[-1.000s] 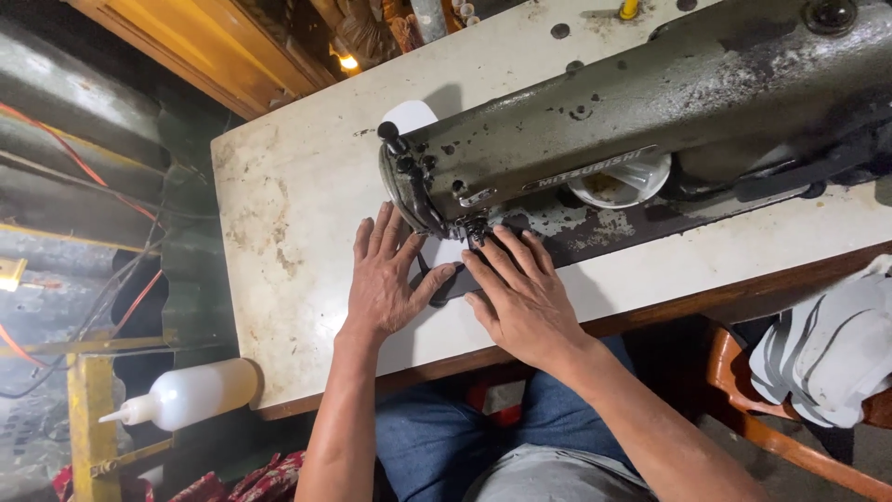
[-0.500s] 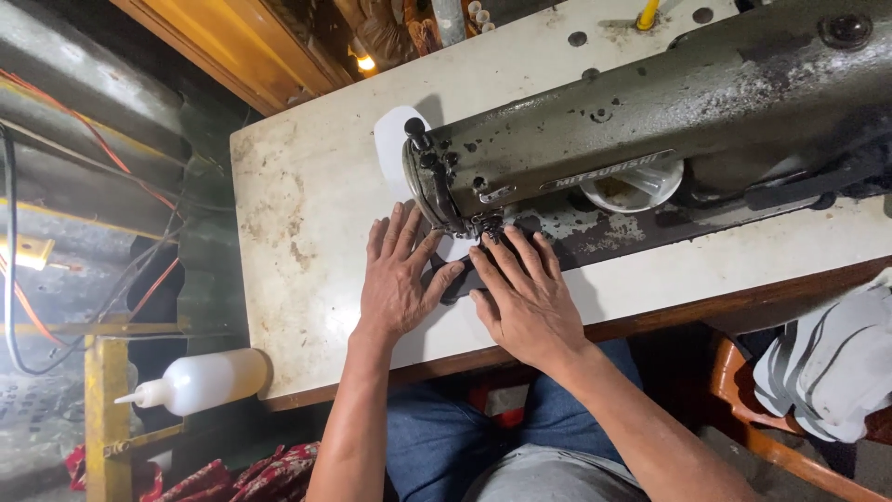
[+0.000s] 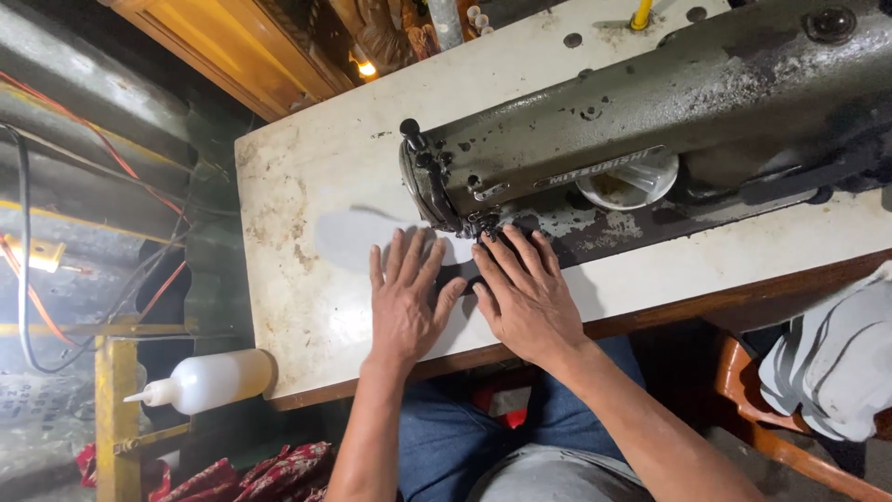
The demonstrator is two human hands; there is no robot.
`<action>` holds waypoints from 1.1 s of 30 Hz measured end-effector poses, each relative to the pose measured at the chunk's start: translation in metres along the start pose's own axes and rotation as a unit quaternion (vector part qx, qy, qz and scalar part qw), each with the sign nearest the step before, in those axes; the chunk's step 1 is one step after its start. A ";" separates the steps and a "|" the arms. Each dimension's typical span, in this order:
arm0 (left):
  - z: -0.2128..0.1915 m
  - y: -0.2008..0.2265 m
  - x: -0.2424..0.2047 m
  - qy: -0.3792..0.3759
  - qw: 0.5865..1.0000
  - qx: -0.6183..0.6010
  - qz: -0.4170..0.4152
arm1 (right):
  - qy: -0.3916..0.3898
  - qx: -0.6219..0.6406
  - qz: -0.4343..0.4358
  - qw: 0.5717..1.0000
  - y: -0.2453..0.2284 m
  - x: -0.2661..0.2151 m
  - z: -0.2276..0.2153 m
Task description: The person is aligning and preparing shoe insole components for sewing on an industrial sewing machine.
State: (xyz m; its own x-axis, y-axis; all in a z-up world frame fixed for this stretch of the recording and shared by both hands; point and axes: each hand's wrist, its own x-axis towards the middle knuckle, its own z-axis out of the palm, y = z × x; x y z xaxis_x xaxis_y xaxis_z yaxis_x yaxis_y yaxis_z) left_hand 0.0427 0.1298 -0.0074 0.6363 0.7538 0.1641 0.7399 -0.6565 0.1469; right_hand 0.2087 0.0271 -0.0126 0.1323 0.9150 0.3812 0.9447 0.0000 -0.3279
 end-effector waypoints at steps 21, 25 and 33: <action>-0.030 0.045 -0.046 0.023 0.999 0.006 0.021 | 0.055 -0.017 -0.014 0.998 -0.006 0.003 -0.005; -0.037 0.059 -0.062 -0.060 0.995 -0.074 0.041 | 0.046 -0.022 -0.040 0.998 -0.002 0.003 -0.009; -0.030 0.070 -0.095 0.002 0.982 -0.161 0.101 | 0.053 -0.012 -0.045 0.998 0.002 0.002 -0.008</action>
State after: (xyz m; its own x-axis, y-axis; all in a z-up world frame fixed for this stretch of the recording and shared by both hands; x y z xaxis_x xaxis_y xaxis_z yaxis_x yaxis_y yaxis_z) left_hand 0.0280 0.0115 0.0164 0.7607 0.6085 0.2260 0.4914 -0.7673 0.4121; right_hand 0.2130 0.0257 -0.0057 0.0769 0.8643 0.4971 0.9608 0.0689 -0.2685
